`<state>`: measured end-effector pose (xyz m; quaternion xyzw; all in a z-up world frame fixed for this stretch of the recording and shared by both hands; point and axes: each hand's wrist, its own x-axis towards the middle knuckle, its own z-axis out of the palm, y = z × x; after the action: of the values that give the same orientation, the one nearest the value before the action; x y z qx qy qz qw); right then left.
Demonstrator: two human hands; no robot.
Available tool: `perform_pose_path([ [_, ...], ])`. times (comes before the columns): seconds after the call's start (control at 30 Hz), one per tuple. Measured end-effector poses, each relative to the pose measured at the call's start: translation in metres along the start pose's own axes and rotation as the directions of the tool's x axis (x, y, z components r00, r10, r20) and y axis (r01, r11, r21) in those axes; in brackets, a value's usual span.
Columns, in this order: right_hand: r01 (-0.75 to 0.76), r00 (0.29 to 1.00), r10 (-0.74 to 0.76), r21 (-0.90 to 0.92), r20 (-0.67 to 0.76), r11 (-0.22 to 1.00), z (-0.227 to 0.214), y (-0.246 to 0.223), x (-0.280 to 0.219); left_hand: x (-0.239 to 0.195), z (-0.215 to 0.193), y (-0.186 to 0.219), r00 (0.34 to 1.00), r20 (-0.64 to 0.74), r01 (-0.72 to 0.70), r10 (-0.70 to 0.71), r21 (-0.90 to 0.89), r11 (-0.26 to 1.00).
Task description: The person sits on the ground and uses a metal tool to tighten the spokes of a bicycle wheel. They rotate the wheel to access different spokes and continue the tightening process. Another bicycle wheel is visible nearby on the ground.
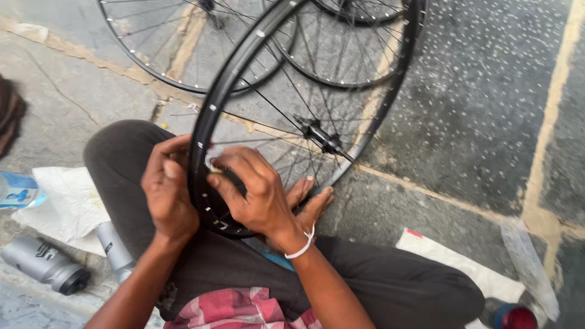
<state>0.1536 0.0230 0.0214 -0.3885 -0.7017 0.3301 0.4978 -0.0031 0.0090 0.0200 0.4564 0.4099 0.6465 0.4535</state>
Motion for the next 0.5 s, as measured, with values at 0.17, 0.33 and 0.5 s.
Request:
perform_pose_path([
  [0.17, -0.020, 0.963, -0.016, -0.131, -0.269, 0.991, 0.004, 0.003, -0.006, 0.030, 0.001, -0.005, 0.987, -0.078, 0.151, -0.142, 0.123, 0.981],
  [0.33, 0.019, 0.946, -0.088, -0.218, -0.313, 0.976, -0.002, -0.006, -0.021, -0.005, -0.003, -0.011, 0.994, -0.047, 0.103, -0.096, 0.182, 0.978],
  [0.5, -0.128, 0.991, 0.129, 0.050, -0.035, 0.991, -0.010, -0.011, -0.020, -0.027, -0.008, -0.023, 0.996, 0.001, 0.094, -0.094, 0.044, 0.995],
])
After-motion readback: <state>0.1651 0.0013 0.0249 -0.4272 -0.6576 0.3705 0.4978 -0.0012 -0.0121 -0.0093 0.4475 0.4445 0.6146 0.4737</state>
